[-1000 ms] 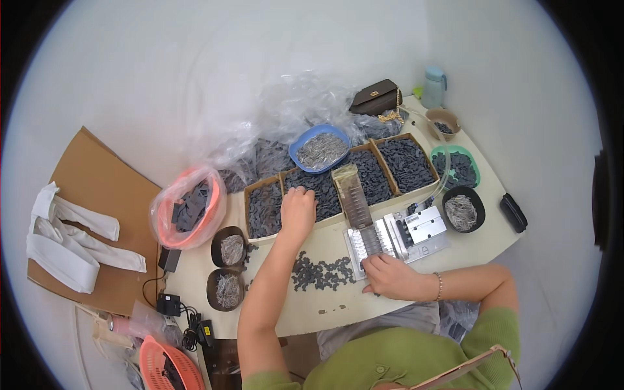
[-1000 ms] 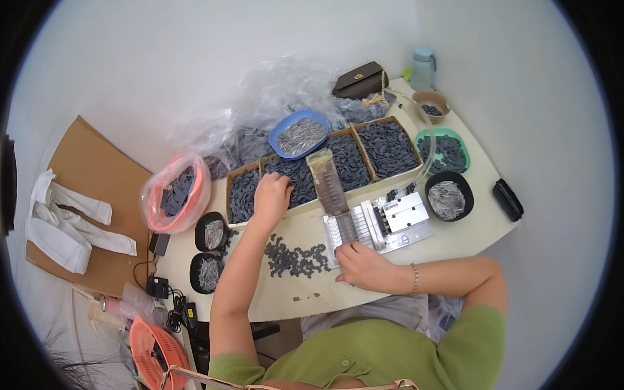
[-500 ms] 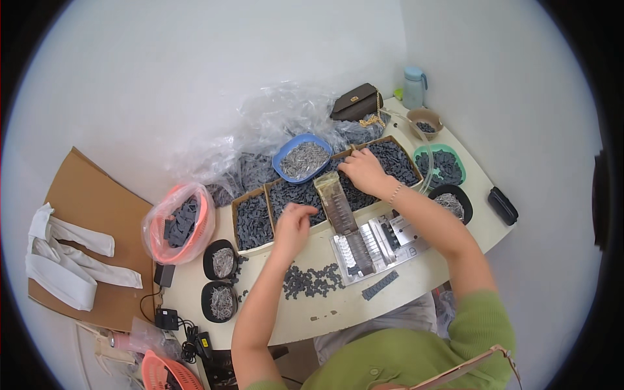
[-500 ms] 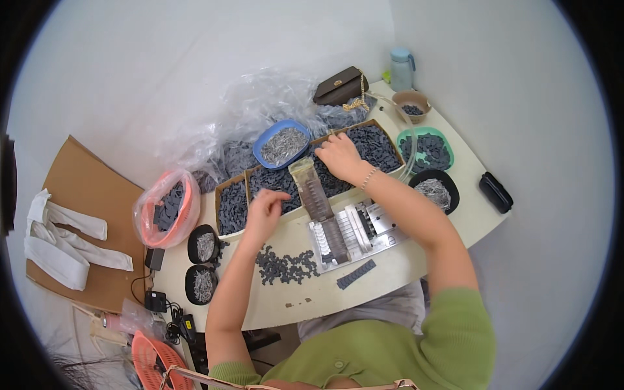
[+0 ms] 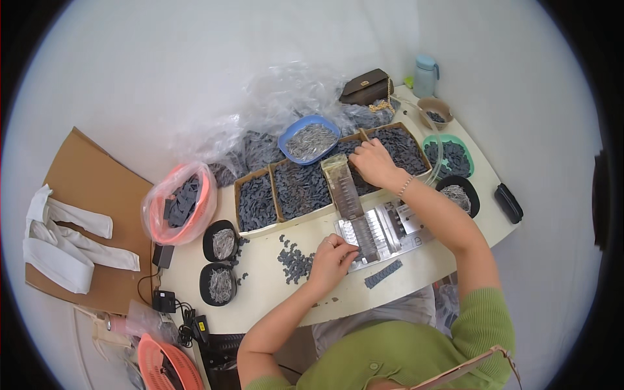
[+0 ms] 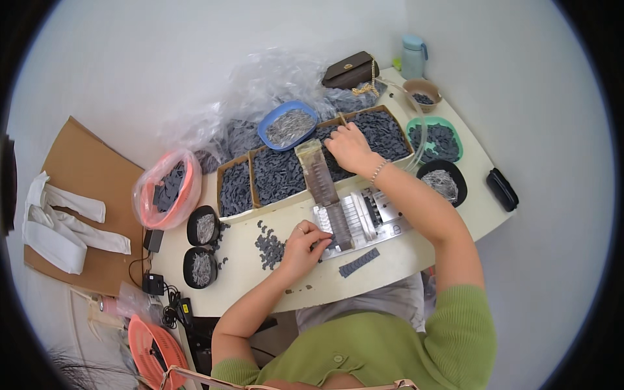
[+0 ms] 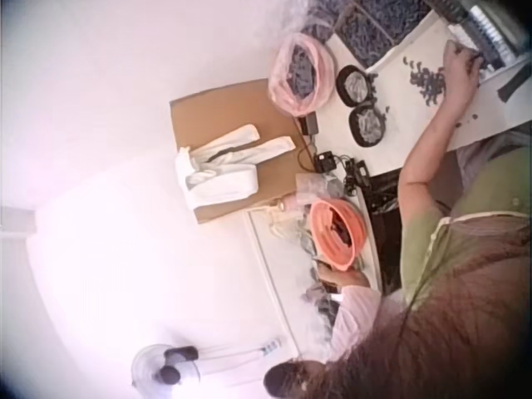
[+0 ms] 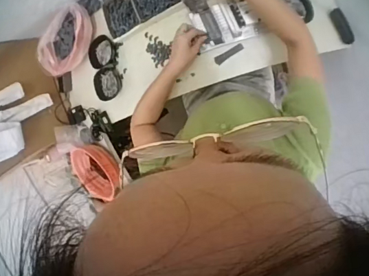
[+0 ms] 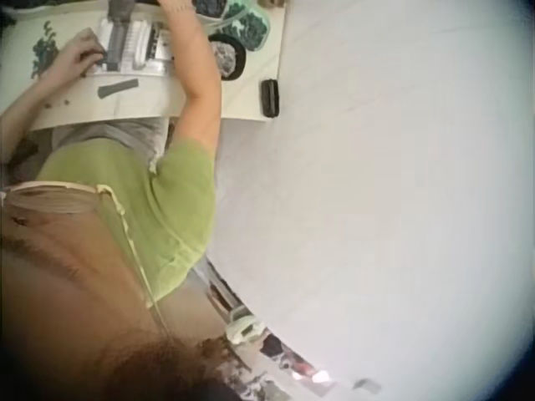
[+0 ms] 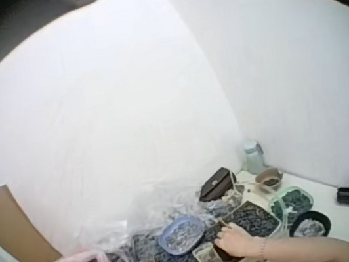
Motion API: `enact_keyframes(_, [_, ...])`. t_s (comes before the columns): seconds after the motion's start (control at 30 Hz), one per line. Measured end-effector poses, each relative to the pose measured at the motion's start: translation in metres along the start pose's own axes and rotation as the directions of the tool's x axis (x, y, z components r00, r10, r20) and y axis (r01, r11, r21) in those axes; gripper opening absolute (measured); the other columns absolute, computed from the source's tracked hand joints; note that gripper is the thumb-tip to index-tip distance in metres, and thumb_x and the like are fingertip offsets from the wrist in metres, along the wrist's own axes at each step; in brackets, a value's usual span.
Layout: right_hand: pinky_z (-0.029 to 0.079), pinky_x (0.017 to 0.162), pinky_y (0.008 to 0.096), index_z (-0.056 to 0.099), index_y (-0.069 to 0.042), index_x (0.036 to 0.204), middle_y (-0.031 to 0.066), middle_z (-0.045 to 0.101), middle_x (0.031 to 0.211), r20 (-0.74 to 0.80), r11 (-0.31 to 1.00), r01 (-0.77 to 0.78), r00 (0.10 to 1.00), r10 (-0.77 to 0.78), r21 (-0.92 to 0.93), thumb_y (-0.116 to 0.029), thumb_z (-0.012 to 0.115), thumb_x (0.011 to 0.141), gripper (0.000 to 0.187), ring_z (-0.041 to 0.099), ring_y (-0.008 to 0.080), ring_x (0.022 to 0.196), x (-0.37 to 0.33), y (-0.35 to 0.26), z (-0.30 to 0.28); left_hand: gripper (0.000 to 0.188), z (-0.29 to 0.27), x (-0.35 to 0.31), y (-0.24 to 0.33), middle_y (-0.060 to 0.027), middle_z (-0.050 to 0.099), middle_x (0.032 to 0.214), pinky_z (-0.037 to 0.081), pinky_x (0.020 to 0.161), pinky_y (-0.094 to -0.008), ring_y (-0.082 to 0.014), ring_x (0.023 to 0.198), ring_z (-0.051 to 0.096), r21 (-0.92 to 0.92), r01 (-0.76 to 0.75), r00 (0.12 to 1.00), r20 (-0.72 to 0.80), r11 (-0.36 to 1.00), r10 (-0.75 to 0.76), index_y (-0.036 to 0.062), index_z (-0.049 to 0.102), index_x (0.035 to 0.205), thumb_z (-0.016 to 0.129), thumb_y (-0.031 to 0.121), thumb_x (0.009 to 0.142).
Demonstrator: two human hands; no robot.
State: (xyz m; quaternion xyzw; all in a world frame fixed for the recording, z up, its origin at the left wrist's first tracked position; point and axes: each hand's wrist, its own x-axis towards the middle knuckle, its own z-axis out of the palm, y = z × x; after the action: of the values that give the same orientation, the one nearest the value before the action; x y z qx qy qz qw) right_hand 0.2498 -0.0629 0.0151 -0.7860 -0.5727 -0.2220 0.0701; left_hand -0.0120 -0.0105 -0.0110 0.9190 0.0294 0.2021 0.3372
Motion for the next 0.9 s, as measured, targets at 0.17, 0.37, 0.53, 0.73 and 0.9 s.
enact_keyframes(0.17, [0.039, 0.083, 0.0355, 0.067, -0.011, 0.084, 0.0030, 0.065, 0.084, 0.013, 0.998, 0.052, 0.999, -0.052, 0.029, -0.009, 0.058, 0.079, 0.011, 0.058, 0.0196, 0.092, 0.001, 0.001, 0.000, 0.026, -0.002, -0.009, 0.018, -0.0068, 0.055, 0.081, 0.045, 0.074, -0.0387, -0.0240, 0.081, 0.055, 0.517, -0.235, 0.972, 0.098, 0.823, 0.216, 0.0019, 0.067, 0.098, 0.069, 0.018, 0.077])
enact_keyframes(0.37, [0.040, 0.081, 0.0361, 0.066, -0.010, 0.085, 0.0045, 0.065, 0.083, 0.018, 0.998, 0.013, 1.000, -0.014, 0.066, -0.006, 0.058, 0.077, 0.012, 0.058, 0.0208, 0.089, 0.002, -0.001, -0.001, 0.041, -0.002, -0.012, 0.038, -0.0127, 0.057, 0.093, 0.045, 0.079, -0.0387, -0.0265, 0.088, 0.055, 0.649, -0.312, 0.948, 0.165, 0.694, 0.272, -0.0053, 0.062, 0.105, 0.068, 0.024, 0.076])
enact_keyframes(0.53, [0.042, 0.076, 0.0359, 0.064, -0.007, 0.090, 0.0070, 0.063, 0.083, -0.160, 0.982, -0.033, 0.985, 0.063, 0.187, -0.008, 0.061, 0.080, 0.011, 0.059, 0.0237, 0.082, 0.004, 0.004, 0.000, 0.047, 0.002, -0.014, 0.031, -0.0148, 0.057, 0.098, 0.045, 0.084, -0.0382, -0.0281, 0.092, 0.055, 0.513, -0.257, 0.966, 0.121, 0.819, 0.227, -0.0075, 0.058, 0.112, 0.066, 0.023, 0.078])
enact_keyframes(0.73, [0.049, 0.072, 0.0366, 0.066, -0.005, 0.095, 0.0103, 0.062, 0.086, -0.046, 0.713, -0.104, 0.981, 0.188, 0.693, -0.006, 0.055, 0.081, 0.017, 0.061, 0.0275, 0.082, -0.025, -0.011, -0.044, 0.050, 0.003, -0.017, 0.032, -0.0163, 0.057, 0.101, 0.045, 0.084, -0.0379, -0.0279, 0.096, 0.055, 0.599, -0.347, 0.936, 0.178, 0.721, 0.303, -0.0097, 0.057, 0.114, 0.066, 0.024, 0.078])
enact_keyframes(0.9, [0.049, 0.073, 0.0299, 0.066, -0.004, 0.105, 0.0094, 0.064, 0.093, 0.291, 0.367, -0.252, 0.955, -0.054, 0.896, -0.007, 0.055, 0.087, 0.021, 0.062, 0.0170, 0.083, -0.072, -0.043, -0.064, 0.051, 0.019, -0.020, 0.034, -0.0177, 0.058, 0.101, 0.045, 0.085, -0.0376, -0.0282, 0.096, 0.055, 0.676, -0.350, 0.933, 0.190, 0.648, 0.306, -0.0112, 0.059, 0.111, 0.067, 0.026, 0.077])
